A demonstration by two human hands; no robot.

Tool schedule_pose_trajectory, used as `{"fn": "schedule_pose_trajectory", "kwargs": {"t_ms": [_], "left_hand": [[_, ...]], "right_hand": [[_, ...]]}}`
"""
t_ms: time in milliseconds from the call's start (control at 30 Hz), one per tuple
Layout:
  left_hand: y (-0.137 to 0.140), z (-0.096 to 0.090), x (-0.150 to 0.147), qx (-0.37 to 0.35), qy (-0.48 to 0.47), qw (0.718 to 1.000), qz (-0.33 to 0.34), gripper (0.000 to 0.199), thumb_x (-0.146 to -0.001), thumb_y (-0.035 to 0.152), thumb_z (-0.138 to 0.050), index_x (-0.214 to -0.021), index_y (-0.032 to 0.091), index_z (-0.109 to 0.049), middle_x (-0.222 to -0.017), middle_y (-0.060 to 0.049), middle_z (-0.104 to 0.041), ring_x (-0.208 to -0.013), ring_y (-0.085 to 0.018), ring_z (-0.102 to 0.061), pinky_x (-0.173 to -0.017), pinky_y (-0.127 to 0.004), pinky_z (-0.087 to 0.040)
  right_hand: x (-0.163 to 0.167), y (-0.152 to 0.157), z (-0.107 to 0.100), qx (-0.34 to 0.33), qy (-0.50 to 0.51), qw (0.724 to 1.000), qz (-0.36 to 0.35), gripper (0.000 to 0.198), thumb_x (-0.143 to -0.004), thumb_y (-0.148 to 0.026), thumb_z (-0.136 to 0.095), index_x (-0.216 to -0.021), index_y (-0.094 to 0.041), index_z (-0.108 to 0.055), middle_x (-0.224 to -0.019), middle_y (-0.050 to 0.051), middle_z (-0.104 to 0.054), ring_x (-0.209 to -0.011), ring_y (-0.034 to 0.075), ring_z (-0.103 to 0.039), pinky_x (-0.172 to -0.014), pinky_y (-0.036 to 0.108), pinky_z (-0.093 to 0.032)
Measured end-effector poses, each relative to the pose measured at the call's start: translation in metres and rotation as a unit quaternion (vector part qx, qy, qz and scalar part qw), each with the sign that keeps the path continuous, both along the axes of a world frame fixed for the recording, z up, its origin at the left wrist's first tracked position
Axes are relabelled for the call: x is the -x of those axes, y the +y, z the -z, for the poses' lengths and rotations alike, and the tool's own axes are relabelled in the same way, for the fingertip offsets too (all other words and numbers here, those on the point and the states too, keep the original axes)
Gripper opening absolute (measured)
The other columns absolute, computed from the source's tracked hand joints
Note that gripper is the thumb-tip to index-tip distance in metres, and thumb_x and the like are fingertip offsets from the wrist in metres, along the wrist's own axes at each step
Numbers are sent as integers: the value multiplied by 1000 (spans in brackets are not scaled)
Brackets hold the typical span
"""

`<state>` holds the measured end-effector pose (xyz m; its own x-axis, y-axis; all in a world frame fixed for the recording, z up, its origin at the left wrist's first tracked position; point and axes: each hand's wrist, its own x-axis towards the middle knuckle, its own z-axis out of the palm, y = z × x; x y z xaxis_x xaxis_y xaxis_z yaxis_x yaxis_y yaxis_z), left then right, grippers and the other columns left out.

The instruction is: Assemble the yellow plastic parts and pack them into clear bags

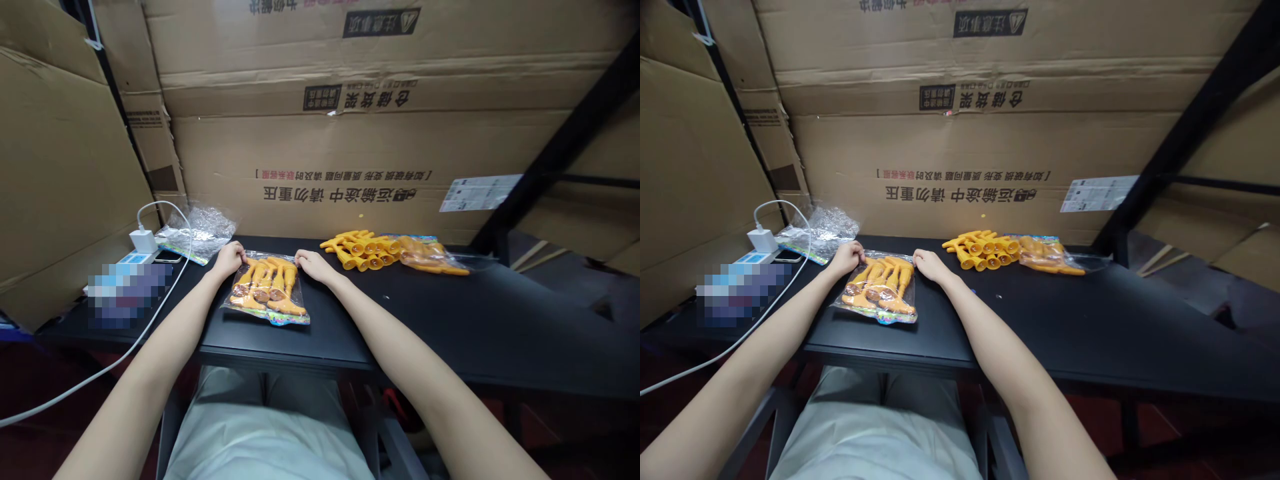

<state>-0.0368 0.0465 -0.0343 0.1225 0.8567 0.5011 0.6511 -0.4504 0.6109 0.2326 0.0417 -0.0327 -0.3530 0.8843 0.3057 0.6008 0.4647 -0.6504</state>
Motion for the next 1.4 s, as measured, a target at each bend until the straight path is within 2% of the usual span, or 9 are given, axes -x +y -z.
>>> {"fn": "schedule_pose_trajectory", "kwargs": {"t_ms": [100, 200, 333, 533, 800, 967, 1133, 1233, 1400], "left_hand": [[-3, -3, -2, -28, 45, 999, 1, 24, -58, 3, -45, -48, 19, -59, -73, -3, -58, -70, -15, -54, -74, -27, -44], [-6, -5, -5, -50, 62, 997, 14, 24, -61, 4, -45, -51, 19, -60, -77, -3, -58, -72, -15, -54, -73, -26, -44], [-10, -7, -10, -76, 70, 994, 23, 26, -65, 3, -43, -56, 19, -61, -81, -3, -57, -75, -15, -54, -75, -25, -44], [-14, -8, -20, -88, 42, 994, 49, 26, -69, 2, -43, -60, 18, -60, -90, -3, -57, -82, -15, -55, -79, -25, -42], [-28, -15, -45, -102, 60, 988, 95, 25, -71, 1, -42, -65, 18, -60, -99, -4, -58, -94, -15, -56, -84, -23, -41], [-29, -12, -52, -139, 58, 983, 108, 24, -72, 1, -43, -64, 17, -59, -96, -4, -58, -91, -14, -56, -81, -22, -43], [-23, -6, -51, -184, 52, 977, 90, 27, -78, 4, -39, -61, 17, -54, -87, -2, -56, -76, -10, -55, -72, -21, -44], [-21, -6, -48, -197, 64, 975, 77, 26, -79, 4, -40, -62, 17, -55, -90, -3, -54, -74, -10, -54, -71, -22, -45], [-17, -10, -34, -209, 72, 974, 50, 23, -79, 4, -41, -75, 17, -60, -114, -7, -51, -87, -13, -56, -80, -28, -48]], "right_hand": [[0, -5, -3, -15, -16, 1000, 5, 22, -79, -22, -43, -58, -19, -48, -60, -1, -54, -61, 13, -47, -60, 24, -32], [-1, -8, -5, -16, -41, 999, 14, 39, -80, -41, -50, -50, -19, -44, -49, -3, -44, -54, 12, -40, -55, 25, -28], [-5, -4, -4, -9, -7, 1000, 8, 46, -67, -55, -65, -48, -19, -43, -50, -3, -44, -52, 10, -38, -51, 25, -28], [-10, -8, -14, 123, 145, 980, -55, 49, -42, -44, -84, -68, -19, -51, -59, -4, -53, -54, 9, -47, -51, 21, -38], [-21, -25, -37, 266, 141, 948, -100, 44, -67, -57, -68, -59, -16, -57, -50, -2, -53, -41, 5, -41, -39, 18, -30], [-12, -26, -29, 301, 194, 924, -131, 34, -60, -44, -79, -73, -14, -66, -68, 1, -66, -56, 8, -57, -51, 17, -45], [2, -34, -27, 426, 224, 861, -165, 39, -60, -36, -82, -89, -12, -69, -84, 6, -72, -72, 15, -67, -67, 24, -54], [7, -36, -28, 438, 255, 850, -145, 32, -64, -29, -80, -89, -11, -69, -87, 8, -73, -73, 16, -69, -72, 25, -56], [0, -30, -30, 388, 339, 854, -68, 23, -69, -20, -75, -88, -9, -68, -84, 11, -73, -69, 18, -69, -70, 28, -58]]}}
